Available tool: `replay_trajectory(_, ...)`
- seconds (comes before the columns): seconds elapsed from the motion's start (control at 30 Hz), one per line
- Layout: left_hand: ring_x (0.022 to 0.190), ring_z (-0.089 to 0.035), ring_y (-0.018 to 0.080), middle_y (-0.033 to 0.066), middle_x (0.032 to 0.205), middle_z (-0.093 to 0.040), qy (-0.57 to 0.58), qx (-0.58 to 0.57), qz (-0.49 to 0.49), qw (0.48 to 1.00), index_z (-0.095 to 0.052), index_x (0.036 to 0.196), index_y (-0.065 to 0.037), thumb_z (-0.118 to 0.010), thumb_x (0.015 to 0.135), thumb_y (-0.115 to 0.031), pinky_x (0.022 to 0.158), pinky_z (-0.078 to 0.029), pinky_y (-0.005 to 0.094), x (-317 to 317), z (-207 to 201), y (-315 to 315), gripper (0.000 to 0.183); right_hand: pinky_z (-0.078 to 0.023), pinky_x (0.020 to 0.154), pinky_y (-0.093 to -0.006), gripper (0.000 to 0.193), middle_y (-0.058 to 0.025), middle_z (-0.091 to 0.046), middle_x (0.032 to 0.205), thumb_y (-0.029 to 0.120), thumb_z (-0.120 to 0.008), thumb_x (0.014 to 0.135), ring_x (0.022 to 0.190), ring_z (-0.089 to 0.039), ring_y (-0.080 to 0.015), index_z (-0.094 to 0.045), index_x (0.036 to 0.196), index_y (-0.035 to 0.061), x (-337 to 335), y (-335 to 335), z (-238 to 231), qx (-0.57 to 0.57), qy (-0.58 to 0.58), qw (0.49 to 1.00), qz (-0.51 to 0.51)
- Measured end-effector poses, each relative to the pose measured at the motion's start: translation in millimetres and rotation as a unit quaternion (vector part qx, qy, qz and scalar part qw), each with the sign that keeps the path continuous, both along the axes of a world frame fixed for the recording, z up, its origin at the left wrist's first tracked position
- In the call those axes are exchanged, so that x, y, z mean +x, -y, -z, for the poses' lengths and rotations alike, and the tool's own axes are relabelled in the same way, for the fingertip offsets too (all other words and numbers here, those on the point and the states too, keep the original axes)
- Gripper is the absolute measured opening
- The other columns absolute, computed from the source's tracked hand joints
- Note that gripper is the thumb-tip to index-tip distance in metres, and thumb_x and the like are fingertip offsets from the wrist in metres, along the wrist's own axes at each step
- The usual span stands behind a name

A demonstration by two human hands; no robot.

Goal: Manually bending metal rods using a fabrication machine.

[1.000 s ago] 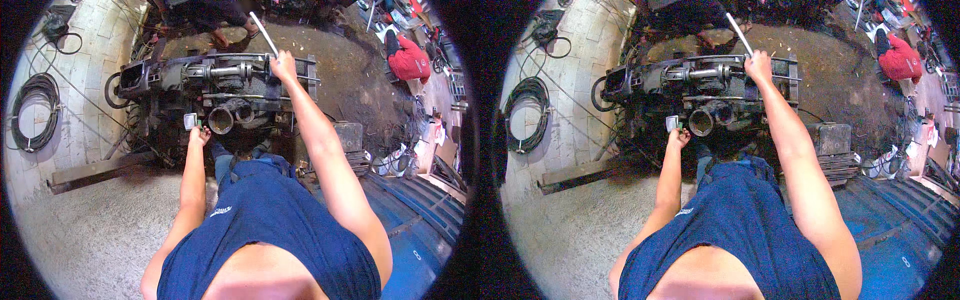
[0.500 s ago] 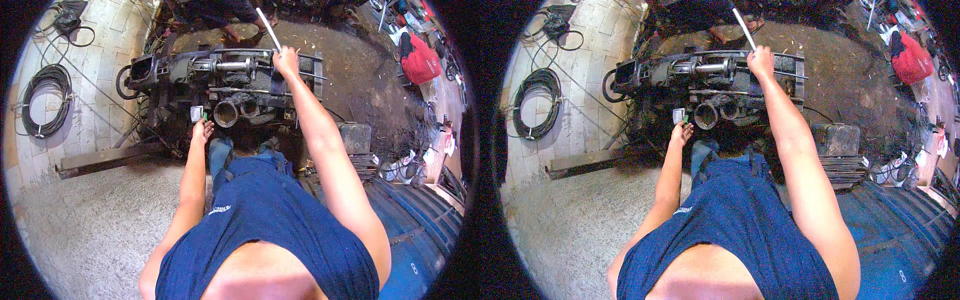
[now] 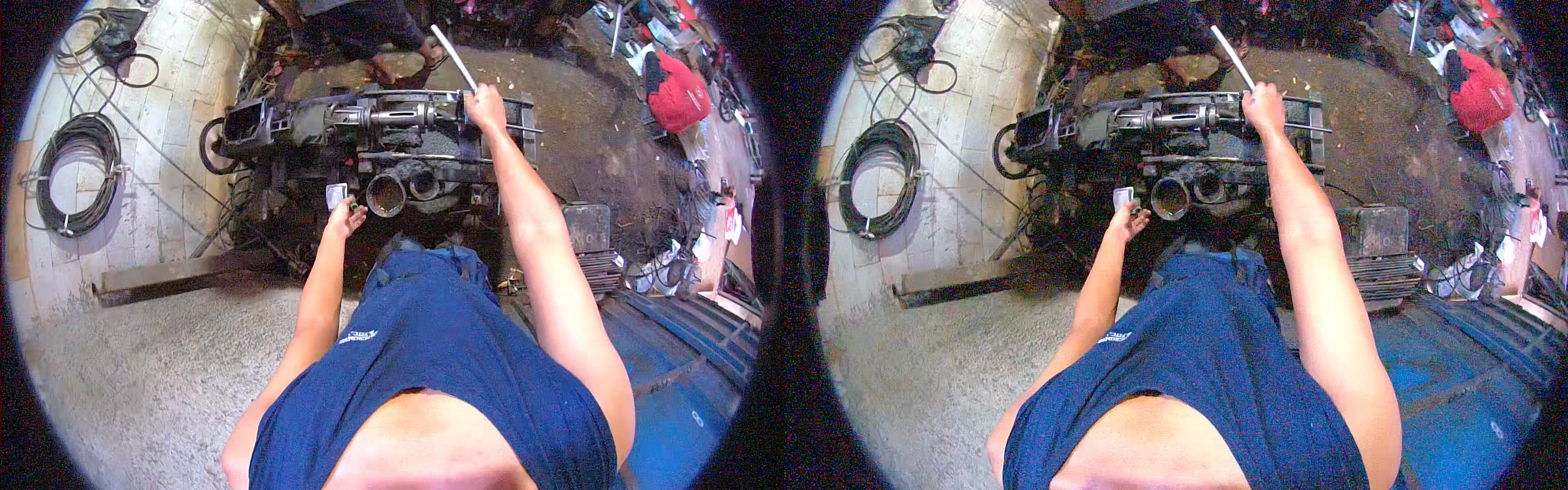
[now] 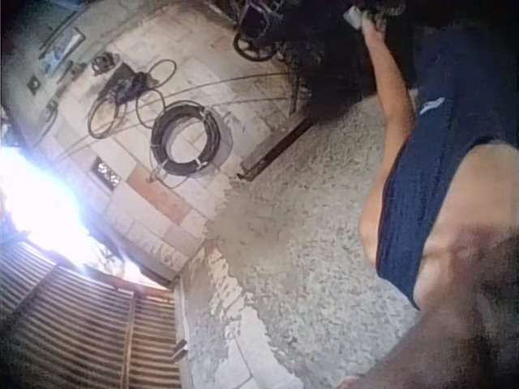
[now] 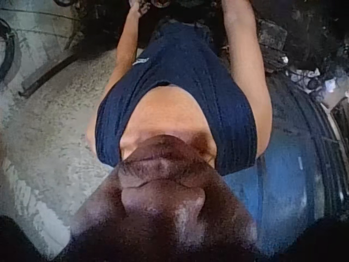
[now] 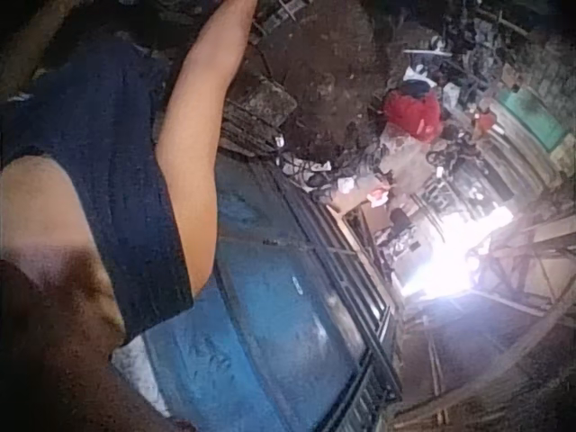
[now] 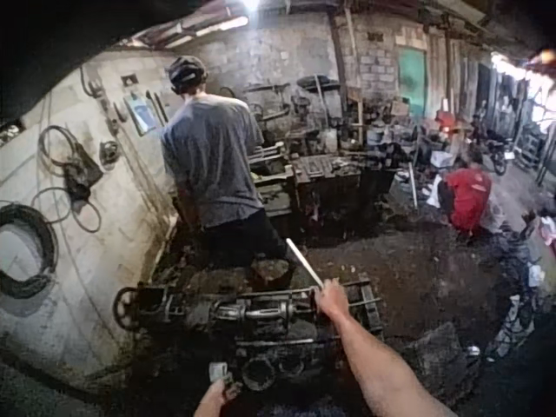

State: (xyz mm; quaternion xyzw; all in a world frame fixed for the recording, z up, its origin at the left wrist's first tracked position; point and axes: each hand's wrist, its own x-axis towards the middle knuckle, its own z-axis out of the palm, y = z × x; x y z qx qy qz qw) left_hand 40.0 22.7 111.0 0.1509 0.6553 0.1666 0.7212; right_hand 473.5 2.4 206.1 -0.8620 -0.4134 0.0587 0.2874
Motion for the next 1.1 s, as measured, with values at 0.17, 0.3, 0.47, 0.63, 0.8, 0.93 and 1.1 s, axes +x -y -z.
replay_trajectory(0.17, 0.08, -0.064, 0.0234, 0.0091, 0.091, -0.06, 0.006, 0.006, 0.009, 1.0, -0.05, 0.112, -0.011, -0.057, 0.091, -0.029, 0.067, -0.053, 0.038, -2.1, 5.9, -3.2, 0.028, -0.05, 0.083, -0.0491, 0.031, -0.0252, -0.06, 0.097, 0.027, -0.059, 0.081, 0.091, -0.061, -0.0426, -0.061, 0.091, -0.0018, 12.9, -3.0, 13.7, 0.014, 0.025, 1.0, -0.012)
replay_trajectory(0.3, 0.083, -0.064, 0.023, 0.0089, 0.093, -0.06, 0.036, -0.002, 0.007, 0.999, -0.05, 0.116, -0.011, -0.058, 0.091, -0.027, 0.07, -0.053, 0.0375, -9.7, 7.6, -3.8, 0.03, -0.05, 0.083, -0.0488, 0.034, -0.0259, -0.06, 0.097, 0.029, -0.061, 0.081, 0.093, -0.061, -0.0423, -0.061, 0.091, -0.0033, 11.1, -9.7, 12.8, 0.008, 0.034, 0.999, -0.014)
replay_trajectory(0.47, 0.087, -0.063, 0.0205, 0.0071, 0.094, -0.061, 0.036, 0.001, 0.03, 0.999, -0.053, 0.112, -0.013, -0.057, 0.09, -0.029, 0.074, -0.052, 0.0362, -12.1, -0.2, -1.4, 0.027, -0.051, 0.082, -0.0487, 0.034, -0.027, -0.061, 0.096, 0.029, -0.062, 0.081, 0.091, -0.062, -0.0427, -0.062, 0.092, -0.0036, 12.3, -5.0, 12.6, 0.009, 0.038, 0.999, -0.018)
replay_trajectory(0.63, 0.085, -0.063, 0.0223, 0.0086, 0.093, -0.062, 0.028, 0.006, 0.005, 1.0, -0.052, 0.112, -0.012, -0.059, 0.09, -0.03, 0.07, -0.052, 0.0361, -9.2, 1.5, 2.5, 0.029, -0.051, 0.083, -0.0488, 0.034, -0.026, -0.061, 0.098, 0.027, -0.06, 0.08, 0.093, -0.062, -0.0422, -0.063, 0.095, -0.0031, 6.6, -5.3, 4.6, -0.001, 0.004, 1.0, -0.001)
replay_trajectory(0.8, 0.082, -0.064, 0.0229, 0.009, 0.09, -0.062, 0.014, 0.019, -0.016, 1.0, -0.053, 0.105, -0.009, -0.062, 0.088, -0.03, 0.067, -0.053, 0.0358, -2.1, -1.8, 5.7, 0.028, -0.051, 0.085, -0.0487, 0.033, -0.0256, -0.061, 0.101, 0.025, -0.06, 0.08, 0.097, -0.061, -0.0418, -0.064, 0.098, -0.0016, 5.6, -2.4, 0.7, -0.018, -0.022, 1.0, 0.004)
replay_trajectory(0.93, 0.08, -0.065, 0.0233, 0.0079, 0.085, -0.061, 0.012, 0.022, -0.023, 0.999, -0.053, 0.101, -0.008, -0.063, 0.087, -0.03, 0.067, -0.053, 0.0365, 6.2, 3.1, 5.2, 0.027, -0.05, 0.085, -0.0488, 0.034, -0.0257, -0.062, 0.101, 0.025, -0.06, 0.08, 0.097, -0.061, -0.0415, -0.064, 0.1, -0.0012, 9.9, -0.2, 3.1, 0.007, -0.023, 1.0, 0.009)
replay_trajectory(1.1, 0.076, -0.064, 0.0233, 0.0067, 0.082, -0.059, -0.023, 0.007, -0.043, 0.999, -0.054, 0.098, -0.007, -0.062, 0.088, -0.028, 0.065, -0.053, 0.0364, 13.9, 12.7, 4.1, 0.024, -0.051, 0.082, -0.0499, 0.03, -0.0228, -0.06, 0.1, 0.026, -0.06, 0.08, 0.094, -0.062, -0.0419, -0.064, 0.098, 0.0023, 1.9, -1.2, -7.0, -0.008, -0.042, 0.999, 0.018)
